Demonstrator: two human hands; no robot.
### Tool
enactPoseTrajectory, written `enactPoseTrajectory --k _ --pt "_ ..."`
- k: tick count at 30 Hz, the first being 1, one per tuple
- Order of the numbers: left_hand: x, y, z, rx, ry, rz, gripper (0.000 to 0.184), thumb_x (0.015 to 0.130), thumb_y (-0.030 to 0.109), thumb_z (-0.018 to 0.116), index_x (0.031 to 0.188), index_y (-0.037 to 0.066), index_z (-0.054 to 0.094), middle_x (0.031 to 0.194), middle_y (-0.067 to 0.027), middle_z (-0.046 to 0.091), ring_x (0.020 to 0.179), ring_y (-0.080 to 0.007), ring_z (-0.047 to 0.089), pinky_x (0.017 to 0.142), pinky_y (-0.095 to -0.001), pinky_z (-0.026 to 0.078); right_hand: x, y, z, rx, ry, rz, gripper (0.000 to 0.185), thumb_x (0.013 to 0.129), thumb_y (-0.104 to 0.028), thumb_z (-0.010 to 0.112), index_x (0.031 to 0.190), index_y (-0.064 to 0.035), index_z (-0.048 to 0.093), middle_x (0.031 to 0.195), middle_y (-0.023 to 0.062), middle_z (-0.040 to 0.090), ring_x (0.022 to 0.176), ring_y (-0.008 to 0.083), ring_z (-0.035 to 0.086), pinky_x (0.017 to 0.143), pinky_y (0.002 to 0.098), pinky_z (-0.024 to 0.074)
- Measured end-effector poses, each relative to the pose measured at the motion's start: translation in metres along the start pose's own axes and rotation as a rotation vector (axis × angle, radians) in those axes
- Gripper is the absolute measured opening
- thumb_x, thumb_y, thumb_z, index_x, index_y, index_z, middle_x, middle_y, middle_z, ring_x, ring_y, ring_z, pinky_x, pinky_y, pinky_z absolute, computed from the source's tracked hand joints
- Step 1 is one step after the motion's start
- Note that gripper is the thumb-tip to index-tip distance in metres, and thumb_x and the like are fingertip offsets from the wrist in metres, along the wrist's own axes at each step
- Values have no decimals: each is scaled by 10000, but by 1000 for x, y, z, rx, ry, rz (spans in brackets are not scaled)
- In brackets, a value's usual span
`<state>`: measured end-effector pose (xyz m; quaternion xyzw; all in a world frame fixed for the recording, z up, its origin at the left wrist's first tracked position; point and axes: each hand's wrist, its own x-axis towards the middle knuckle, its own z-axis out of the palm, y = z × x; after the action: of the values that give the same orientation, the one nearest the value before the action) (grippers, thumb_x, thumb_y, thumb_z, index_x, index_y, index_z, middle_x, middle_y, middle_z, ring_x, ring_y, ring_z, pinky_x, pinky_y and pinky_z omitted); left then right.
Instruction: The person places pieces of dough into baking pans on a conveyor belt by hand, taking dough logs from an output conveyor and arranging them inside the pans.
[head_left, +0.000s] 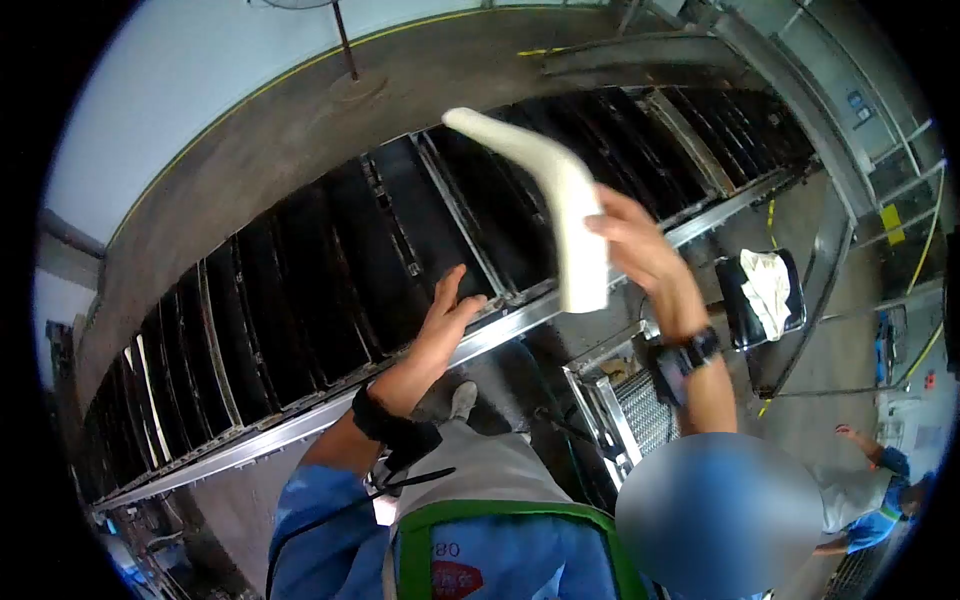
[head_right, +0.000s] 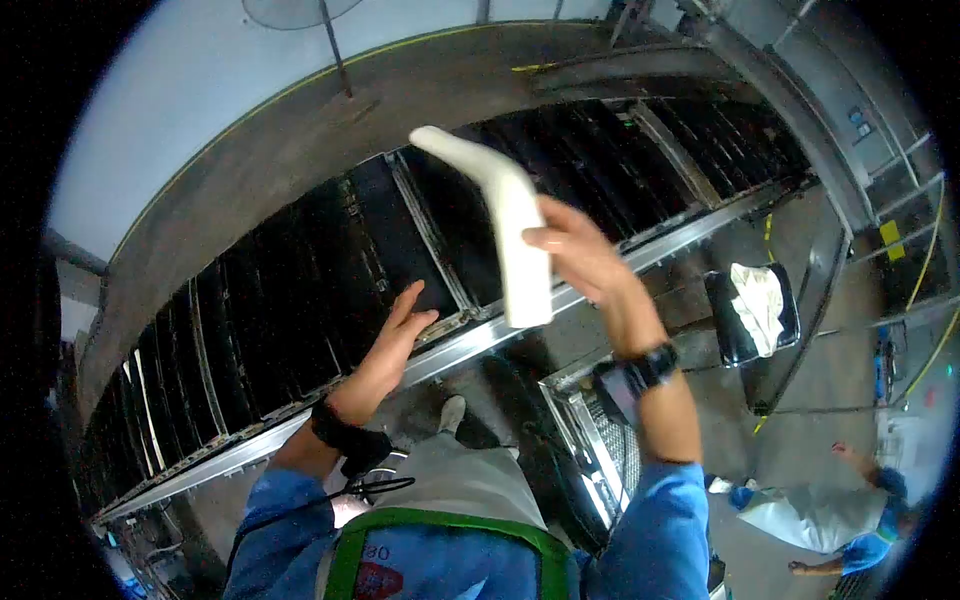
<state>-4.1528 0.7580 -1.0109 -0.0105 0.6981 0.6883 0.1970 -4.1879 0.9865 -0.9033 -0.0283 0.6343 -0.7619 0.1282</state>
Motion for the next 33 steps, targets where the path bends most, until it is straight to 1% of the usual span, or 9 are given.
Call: enactPoseTrajectory --k 3,16,17,21,24,27,30,32,33 --pt "-18 7 -22 25 40 27 540 771 210 490 1231 21 279 1299 -118 201 1218 -216 158 974 -279 151 80 96 -5 -88 -69 205 470 648 -124 593 1062 38 437 906 87 529 793 160 508 721 278 412" --pt "-48 8 -80 82 58 42 472 758 185 503 1196 89 354 1297 -100 213 1210 -218 178 970 -301 163 67 140 -56 131 -46 655 364 689 -175 562 976 38 492 898 138 531 766 204 527 697 316 434" --pt "-47 1 -80 194 40 62 478 755 199 492 1197 82 356 1286 -105 235 1197 -221 204 963 -308 182 77 173 -93 -96 -152 372 352 700 -168 560 982 33 494 891 124 539 759 195 531 700 311 434" --pt "-55 -10 -83 350 52 171 504 769 279 492 1202 72 337 1247 -143 279 1173 -272 238 956 -337 212 122 130 -20 -104 -228 424 356 695 -113 572 1010 33 493 840 89 563 721 162 546 630 284 452" --pt "-48 -9 -87 303 74 243 503 775 284 487 1209 88 327 1253 -152 265 1174 -288 229 956 -345 213 148 137 -40 -830 -86 495 428 636 -51 529 1043 63 461 885 137 558 776 213 550 665 286 432" --pt "-50 6 -96 148 -20 184 499 781 288 479 1215 99 321 1260 -152 254 1179 -297 217 961 -346 203 145 165 -38 -1429 52 19 314 688 -70 518 997 -15 508 878 136 569 827 266 545 682 340 416" --pt "-45 1 -100 315 -124 197 455 796 242 458 1211 96 341 1274 -132 246 1200 -253 198 967 -325 187 89 112 16 -1429 30 237 483 698 -262 565 1073 21 456 1000 206 510 942 325 481 787 368 387" --pt "-46 -6 -99 311 -184 210 433 797 204 454 1205 92 358 1286 -112 235 1210 -218 186 968 -309 179 70 144 -8 -1460 91 -92 503 688 -274 586 1067 29 455 967 186 535 892 310 512 755 348 407" --pt "-46 -7 -95 266 -216 179 427 796 187 455 1201 87 366 1293 -101 229 1214 -202 180 968 -301 176 55 125 9 -1278 90 51 477 698 -312 583 1047 0 490 1055 199 493 934 327 492 789 370 392"
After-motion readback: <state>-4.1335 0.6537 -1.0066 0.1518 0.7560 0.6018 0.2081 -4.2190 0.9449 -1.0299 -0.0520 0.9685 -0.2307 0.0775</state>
